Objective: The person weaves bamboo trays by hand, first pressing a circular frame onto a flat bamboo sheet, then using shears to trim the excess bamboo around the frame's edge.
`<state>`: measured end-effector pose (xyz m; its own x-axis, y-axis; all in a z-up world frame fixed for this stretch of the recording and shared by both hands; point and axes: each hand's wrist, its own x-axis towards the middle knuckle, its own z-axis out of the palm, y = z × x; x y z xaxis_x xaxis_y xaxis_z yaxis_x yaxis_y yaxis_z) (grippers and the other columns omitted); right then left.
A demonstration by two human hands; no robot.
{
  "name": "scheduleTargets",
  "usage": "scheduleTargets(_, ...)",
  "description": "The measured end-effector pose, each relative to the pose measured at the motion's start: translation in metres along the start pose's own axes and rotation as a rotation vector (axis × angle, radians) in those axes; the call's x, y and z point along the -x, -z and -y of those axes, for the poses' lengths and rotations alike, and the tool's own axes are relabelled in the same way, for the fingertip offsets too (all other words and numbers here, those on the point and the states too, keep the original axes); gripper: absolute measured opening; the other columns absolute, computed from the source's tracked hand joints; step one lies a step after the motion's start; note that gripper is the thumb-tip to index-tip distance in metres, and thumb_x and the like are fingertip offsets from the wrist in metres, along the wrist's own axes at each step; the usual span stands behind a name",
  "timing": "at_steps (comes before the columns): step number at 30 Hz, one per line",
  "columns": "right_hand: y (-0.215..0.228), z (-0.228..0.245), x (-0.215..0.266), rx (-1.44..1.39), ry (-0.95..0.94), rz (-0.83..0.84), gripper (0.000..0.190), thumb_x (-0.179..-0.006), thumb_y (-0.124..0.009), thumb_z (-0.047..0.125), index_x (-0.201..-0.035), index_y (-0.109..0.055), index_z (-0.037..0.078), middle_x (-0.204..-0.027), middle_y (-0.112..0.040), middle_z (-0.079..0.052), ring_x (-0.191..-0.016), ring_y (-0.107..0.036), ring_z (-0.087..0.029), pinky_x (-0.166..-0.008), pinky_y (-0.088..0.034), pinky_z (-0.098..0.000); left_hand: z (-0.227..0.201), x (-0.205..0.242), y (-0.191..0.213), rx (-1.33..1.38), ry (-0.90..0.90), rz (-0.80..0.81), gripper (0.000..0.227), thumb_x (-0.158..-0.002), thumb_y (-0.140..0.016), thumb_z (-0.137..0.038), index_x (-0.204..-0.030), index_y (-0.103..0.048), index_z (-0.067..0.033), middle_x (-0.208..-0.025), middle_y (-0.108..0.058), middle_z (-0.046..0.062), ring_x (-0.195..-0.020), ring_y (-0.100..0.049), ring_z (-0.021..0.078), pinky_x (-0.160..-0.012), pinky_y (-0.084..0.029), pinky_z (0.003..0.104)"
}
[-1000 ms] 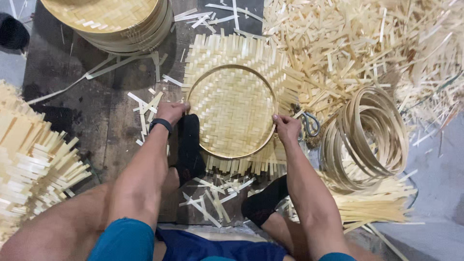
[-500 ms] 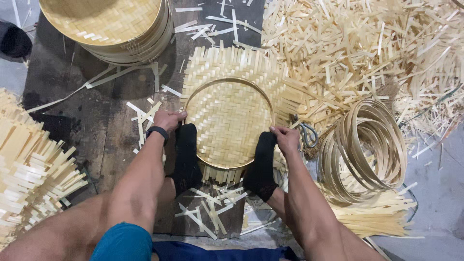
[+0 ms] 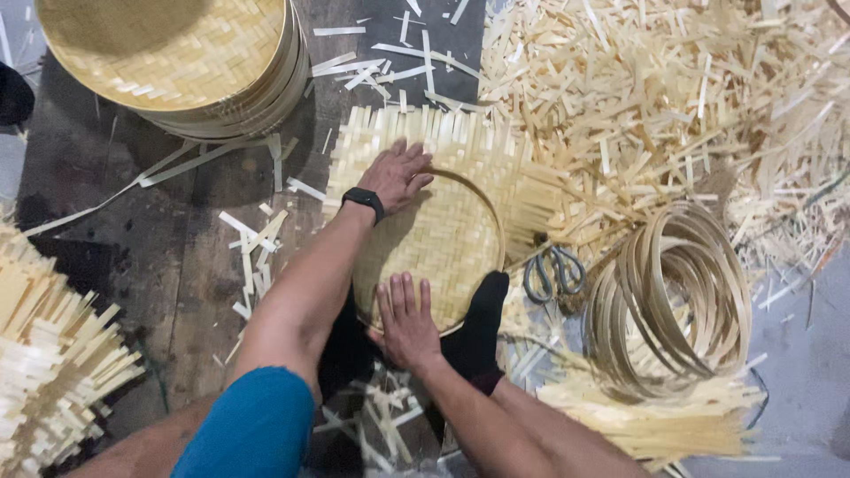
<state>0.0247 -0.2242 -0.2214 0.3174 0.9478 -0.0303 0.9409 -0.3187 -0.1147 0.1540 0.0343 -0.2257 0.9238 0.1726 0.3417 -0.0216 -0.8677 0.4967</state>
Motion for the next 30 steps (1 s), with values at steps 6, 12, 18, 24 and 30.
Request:
scheduleTargets(6,-0.003,-0.002,-0.001,0.053,-0.012,-0.127,0.088,-0.082,-0.073,0.049,-0.152,-0.044,0.004,-0.155,-0.039,-0.022,-0.149,-0.030,-0.040,-0.120,-0.020,-0.0624,0.007,-0.019,-0.011,0.243,0.534,0.146,0.030,-0.095,-0.061,-0.050,-0.105,-0.080,-0.0289,-0.117,-0.074,-0.004,-0.110,-0.068,0.0213,-0.093,-0.052,0.036)
scheduleTargets(12,0.053,-0.081,-0.058,-0.666,0.017,-0.110,0.055,-0.075,-0.085,0.039,-0.115,-0.065,0.008,-0.121,-0.066,-0.014,-0.116,-0.060,-0.037,-0.103,-0.046,-0.0519,0.017,-0.016,-0.017,0.163,0.489,0.284,0.035,-0.093,-0.057,-0.055,-0.116,-0.077,-0.0366,-0.125,-0.065,-0.005,-0.120,-0.060,0.0205,-0.100,-0.049,0.038)
scheduleTargets(18,0.084,-0.192,-0.160,-0.060,0.026,-0.516,0.044,-0.090,-0.068,0.028,-0.126,-0.066,0.003,-0.124,-0.071,-0.018,-0.116,-0.065,-0.041,-0.095,-0.050,-0.0523,0.014,-0.016,-0.011,0.003,0.279,0.265,0.041,-0.104,-0.043,-0.051,-0.122,-0.073,-0.0289,-0.148,-0.055,0.002,-0.134,-0.042,0.0292,-0.102,-0.037,0.055)
scheduleTargets(24,0.066,-0.208,-0.181,-0.677,-0.549,0.067,0.024,-0.100,-0.060,0.025,-0.100,-0.077,0.008,-0.083,-0.071,-0.020,-0.076,-0.068,-0.036,-0.073,-0.052,-0.0465,0.016,-0.037,-0.009,0.101,0.534,0.609,0.059,-0.102,-0.041,-0.068,-0.112,-0.076,-0.0225,-0.111,-0.074,0.010,-0.111,-0.066,0.0292,-0.096,-0.049,0.045)
scheduleTargets(30,0.045,-0.229,-0.178,-0.980,-0.733,0.169,0.030,-0.107,-0.064,0.028,-0.103,-0.079,0.002,-0.082,-0.060,-0.031,-0.067,-0.049,-0.046,-0.066,-0.044,-0.0521,0.053,-0.045,-0.044,0.437,0.886,0.677,0.062,-0.081,-0.063,-0.068,-0.087,-0.078,-0.0076,-0.090,-0.078,0.014,-0.091,-0.074,0.0309,-0.082,-0.052,0.044)
